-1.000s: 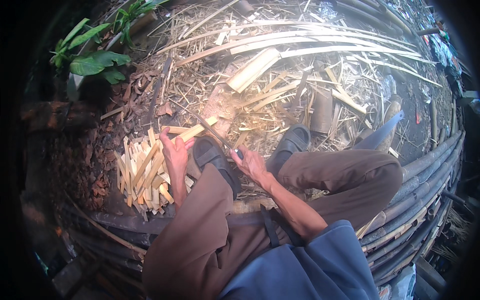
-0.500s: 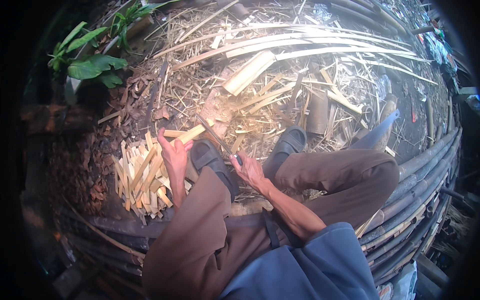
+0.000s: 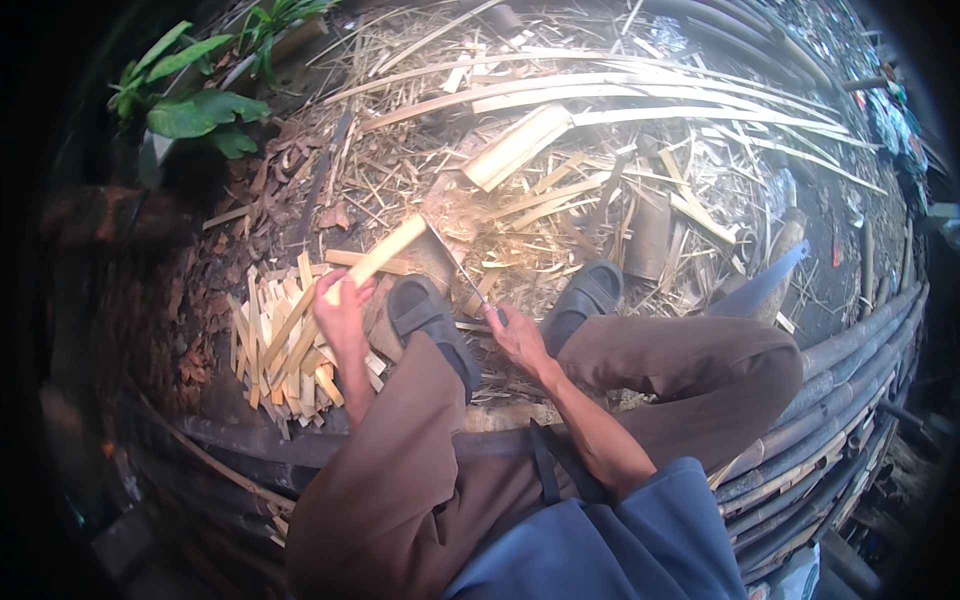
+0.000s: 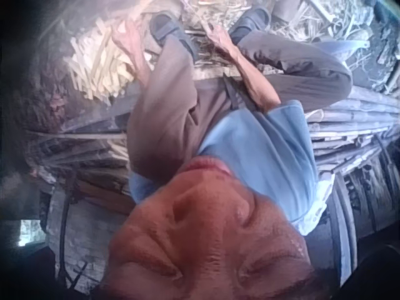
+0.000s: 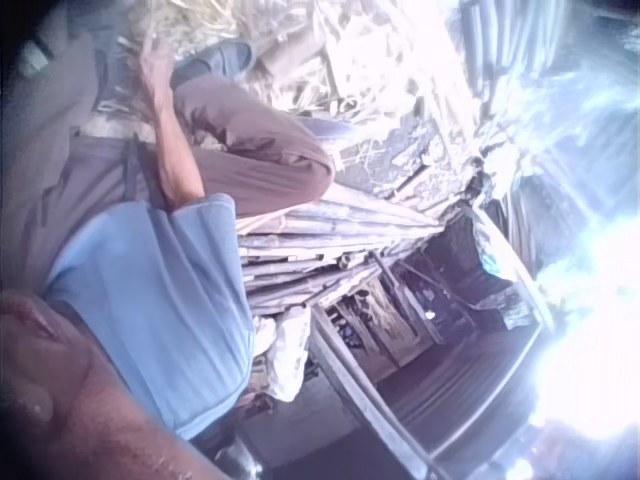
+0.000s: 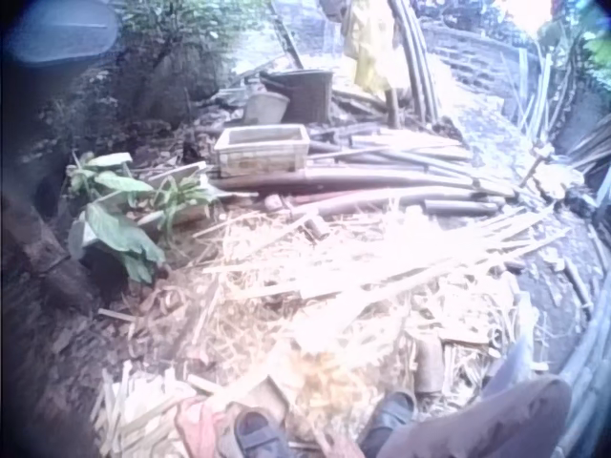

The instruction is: The person sits on the ground and uses a machete to split bamboo strips into smaller pieces. They repeatedly position the bamboo on a wooden block, strike it with the machete, and gather the resulting pieces into a pile.

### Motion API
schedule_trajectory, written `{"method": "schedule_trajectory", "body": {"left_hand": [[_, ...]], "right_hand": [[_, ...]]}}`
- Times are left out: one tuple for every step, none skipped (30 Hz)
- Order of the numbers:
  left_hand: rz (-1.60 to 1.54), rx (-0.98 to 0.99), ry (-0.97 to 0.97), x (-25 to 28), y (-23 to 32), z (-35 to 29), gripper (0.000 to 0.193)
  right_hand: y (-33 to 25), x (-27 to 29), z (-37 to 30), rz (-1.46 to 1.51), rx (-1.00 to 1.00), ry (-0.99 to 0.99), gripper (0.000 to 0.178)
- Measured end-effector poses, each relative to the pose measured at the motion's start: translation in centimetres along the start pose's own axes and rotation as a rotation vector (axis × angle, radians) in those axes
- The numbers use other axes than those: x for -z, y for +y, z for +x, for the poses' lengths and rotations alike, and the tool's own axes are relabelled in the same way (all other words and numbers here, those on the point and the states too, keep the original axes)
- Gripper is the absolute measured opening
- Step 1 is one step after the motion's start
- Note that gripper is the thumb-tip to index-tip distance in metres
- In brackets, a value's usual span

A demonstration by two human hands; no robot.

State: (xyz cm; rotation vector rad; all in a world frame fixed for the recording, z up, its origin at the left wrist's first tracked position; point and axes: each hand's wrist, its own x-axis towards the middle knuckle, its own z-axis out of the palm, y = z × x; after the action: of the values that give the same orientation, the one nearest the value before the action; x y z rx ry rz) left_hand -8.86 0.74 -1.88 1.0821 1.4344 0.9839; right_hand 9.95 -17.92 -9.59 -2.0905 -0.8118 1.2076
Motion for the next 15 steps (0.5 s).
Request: {"method": "schedule_trajectory", "body": {"left_hand": [[-0.003,-0.052,0.049,1.6,0.1,0.1,0.025],[-0.018,-0.067,0.114,3.8,-0.3,0.7,0.026],[-0.024,-0.09,0.198,6.8,-0.5,1.2,0.027],[-0.039,-0.066,0.259,8.8,-0.3,1.2,0.026],[-0.057,-0.043,0.318,10.9,-0.1,1.0,0.026],[0.141,-0.118,0.371,13.4,-1.4,1.3,0.035],[0.492,-0.276,0.52,14.9,-2.2,1.1,0.038],[0.842,-0.426,0.651,15.9,-2.9,0.8,0.041],[1.197,-0.574,0.767,16.7,-3.6,0.8,0.043],[1.032,-0.619,0.693,16.7,-4.8,1.5,0.047],[0.706,-0.431,0.474,15.1,-5.5,2.2,0.047],[0.371,-0.246,0.255,12.4,-6.1,2.9,0.047],[0.453,-0.112,0.001,7.6,-3.5,2.9,0.045],[0.588,-0.06,-0.039,4.3,-3.2,3.8,0.042],[0.586,-0.091,-0.029,4.0,-6.8,6.4,0.043]], "right_hand": [[0.5,0.3,0.2,-0.009,0.008,0.019,0.051],[1.0,0.4,0.4,-0.007,0.012,0.041,0.051],[0.6,0.3,0.2,0.007,0.021,0.032,0.051],[0.7,0.2,0.1,0.012,0.02,0.04,0.051],[1.0,0.1,0.1,0.017,0.019,0.05,0.051],[1.3,-0.2,0.2,0.029,0.021,0.056,0.052],[0.9,-0.6,0.0,0.053,0.031,0.059,0.05],[0.7,-0.5,-0.1,0.033,-0.008,0.022,0.048],[0.4,-0.7,0.0,0.014,-0.049,-0.012,0.047],[0.2,-0.9,0.0,0.008,-0.046,-0.014,0.047],[0.3,-1.0,0.0,-0.004,-0.048,-0.016,0.047],[0.5,-0.8,0.0,-0.018,-0.051,-0.012,0.047],[1.5,-0.4,0.5,0.0,-0.054,0.005,0.048],[2.4,-0.5,0.8,0.022,-0.042,0.012,0.048],[2.4,-0.9,0.7,0.044,-0.021,0.0,0.048]]}}
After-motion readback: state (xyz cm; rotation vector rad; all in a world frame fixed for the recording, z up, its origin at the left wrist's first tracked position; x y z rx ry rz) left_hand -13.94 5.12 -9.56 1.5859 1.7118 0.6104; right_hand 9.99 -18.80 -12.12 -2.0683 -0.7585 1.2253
